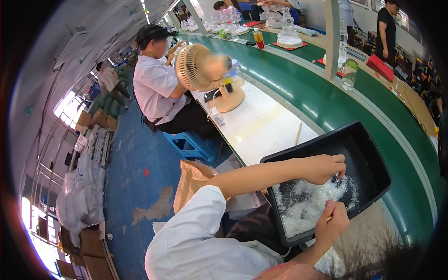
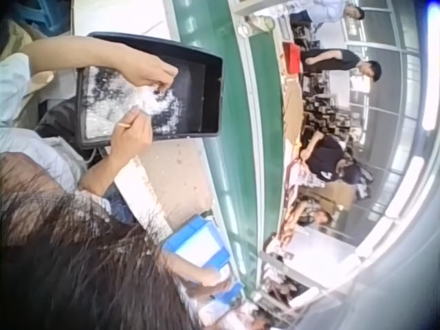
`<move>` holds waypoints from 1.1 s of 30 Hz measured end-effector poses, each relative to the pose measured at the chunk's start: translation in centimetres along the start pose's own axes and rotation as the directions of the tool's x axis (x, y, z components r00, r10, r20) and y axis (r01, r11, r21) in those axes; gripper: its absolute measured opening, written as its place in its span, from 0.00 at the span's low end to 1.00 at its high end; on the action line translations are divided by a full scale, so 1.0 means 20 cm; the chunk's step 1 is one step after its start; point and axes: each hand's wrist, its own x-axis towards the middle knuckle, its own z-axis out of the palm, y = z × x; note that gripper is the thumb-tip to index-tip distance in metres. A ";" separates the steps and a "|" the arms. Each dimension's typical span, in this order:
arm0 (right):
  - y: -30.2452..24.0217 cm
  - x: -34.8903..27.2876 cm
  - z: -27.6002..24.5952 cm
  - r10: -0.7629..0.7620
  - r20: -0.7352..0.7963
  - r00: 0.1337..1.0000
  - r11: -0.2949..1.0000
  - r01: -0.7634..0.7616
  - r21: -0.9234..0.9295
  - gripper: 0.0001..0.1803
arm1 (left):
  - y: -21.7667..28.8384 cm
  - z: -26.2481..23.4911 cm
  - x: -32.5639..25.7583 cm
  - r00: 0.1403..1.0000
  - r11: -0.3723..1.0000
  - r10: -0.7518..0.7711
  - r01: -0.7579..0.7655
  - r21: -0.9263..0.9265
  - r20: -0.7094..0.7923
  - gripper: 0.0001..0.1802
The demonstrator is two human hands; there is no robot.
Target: Decorating clear plastic ornaments by applying glue with a brush and coating them with white flakes.
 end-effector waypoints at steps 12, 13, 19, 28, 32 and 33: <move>0.00 -0.01 0.00 0.010 -0.006 1.000 1.000 -0.010 0.011 0.11 | -0.05 0.03 0.00 0.998 0.994 0.031 -0.036 -0.106 -0.052 0.07; 0.00 -0.01 0.00 0.010 -0.008 1.000 1.000 -0.010 0.016 0.11 | -0.05 0.03 0.00 0.999 0.994 0.019 -0.024 -0.107 -0.046 0.07; 0.01 0.00 0.00 0.003 0.001 1.000 1.000 -0.003 0.011 0.11 | -0.04 0.01 0.00 0.999 0.992 -0.017 0.012 -0.126 -0.040 0.08; -0.01 0.00 0.00 0.005 -0.002 1.000 1.000 -0.005 0.017 0.11 | -0.04 0.02 0.00 0.999 0.996 0.001 -0.005 -0.089 -0.041 0.08; 0.00 0.00 0.00 0.009 -0.003 1.000 1.000 -0.009 0.025 0.11 | -0.04 0.01 0.00 0.999 0.997 0.001 -0.004 -0.082 -0.034 0.07; 0.00 0.00 0.00 -0.001 -0.007 1.000 1.000 0.002 0.024 0.11 | -0.04 0.01 0.00 1.000 0.996 0.007 -0.009 -0.083 -0.030 0.07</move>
